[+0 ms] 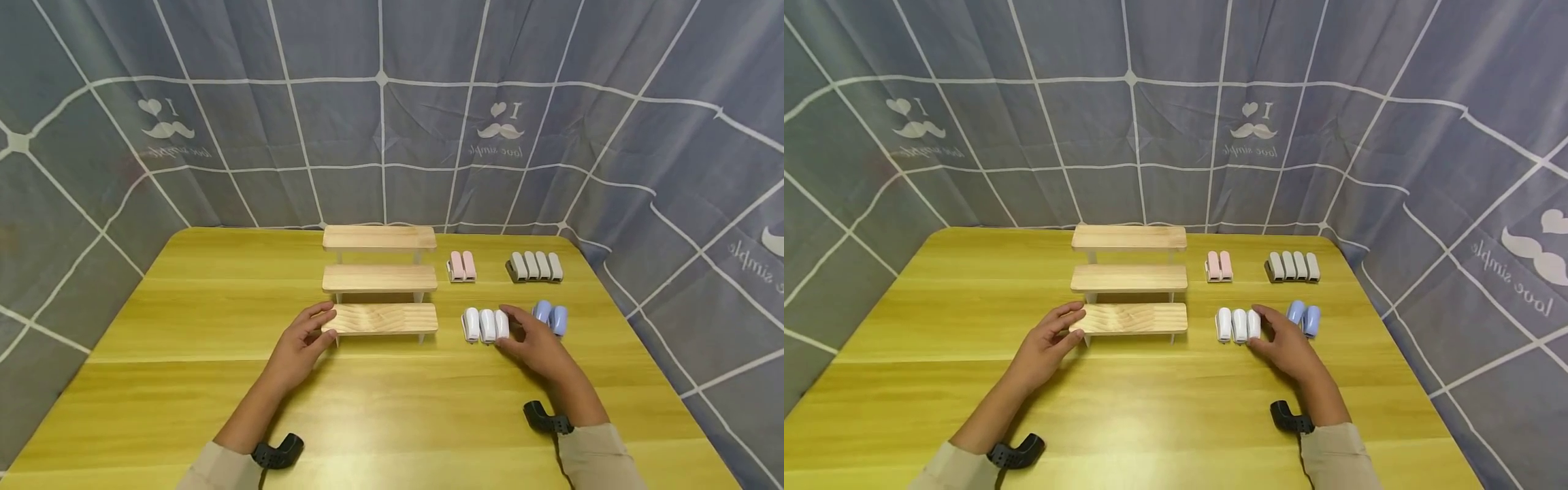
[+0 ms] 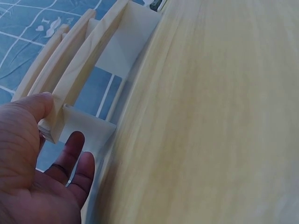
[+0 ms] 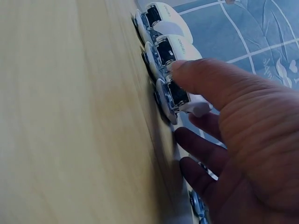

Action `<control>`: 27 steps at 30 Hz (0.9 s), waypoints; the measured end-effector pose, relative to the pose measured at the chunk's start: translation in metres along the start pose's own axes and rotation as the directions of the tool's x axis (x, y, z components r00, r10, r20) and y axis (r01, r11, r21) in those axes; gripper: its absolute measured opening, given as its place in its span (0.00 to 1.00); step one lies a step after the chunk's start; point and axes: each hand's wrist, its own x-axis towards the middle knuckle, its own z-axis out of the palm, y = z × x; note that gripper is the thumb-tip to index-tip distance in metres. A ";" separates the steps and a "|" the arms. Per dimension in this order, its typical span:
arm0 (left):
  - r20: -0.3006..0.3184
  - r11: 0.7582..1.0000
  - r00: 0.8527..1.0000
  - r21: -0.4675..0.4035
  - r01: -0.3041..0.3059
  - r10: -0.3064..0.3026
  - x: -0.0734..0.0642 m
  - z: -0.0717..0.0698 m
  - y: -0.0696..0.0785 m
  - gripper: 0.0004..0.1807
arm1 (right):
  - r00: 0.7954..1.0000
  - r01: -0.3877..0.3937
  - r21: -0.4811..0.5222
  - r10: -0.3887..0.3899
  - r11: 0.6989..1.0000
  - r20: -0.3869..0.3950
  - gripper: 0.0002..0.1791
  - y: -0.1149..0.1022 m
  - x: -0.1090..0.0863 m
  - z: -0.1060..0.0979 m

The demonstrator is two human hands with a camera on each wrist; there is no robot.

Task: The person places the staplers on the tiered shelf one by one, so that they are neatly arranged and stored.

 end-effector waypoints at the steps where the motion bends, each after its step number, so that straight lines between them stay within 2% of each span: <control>1: 0.001 1.000 1.000 0.000 -0.002 0.002 0.000 -0.001 0.001 0.25 | 1.000 0.001 -0.003 -0.001 1.000 0.005 0.37 0.000 0.000 0.000; 6: 0.003 1.000 1.000 -0.015 -0.007 0.007 -0.003 -0.004 0.004 0.25 | 1.000 0.001 -0.035 -0.001 0.999 0.022 0.38 -0.001 0.000 0.000; 13: 0.001 0.999 1.000 -0.023 -0.027 0.027 0.000 -0.001 0.005 0.25 | 0.999 -0.021 -0.051 0.019 0.998 -0.046 0.37 0.000 0.001 -0.003; 19: -0.004 0.999 1.000 -0.038 -0.031 0.031 0.002 -0.001 0.003 0.25 | 0.998 -0.023 -0.054 0.020 0.998 -0.067 0.37 -0.001 0.003 -0.006; 27: -0.003 0.999 1.000 -0.039 -0.029 0.029 0.000 -0.001 0.003 0.25 | 0.997 0.002 0.085 0.004 0.996 -0.072 0.38 -0.002 0.002 -0.004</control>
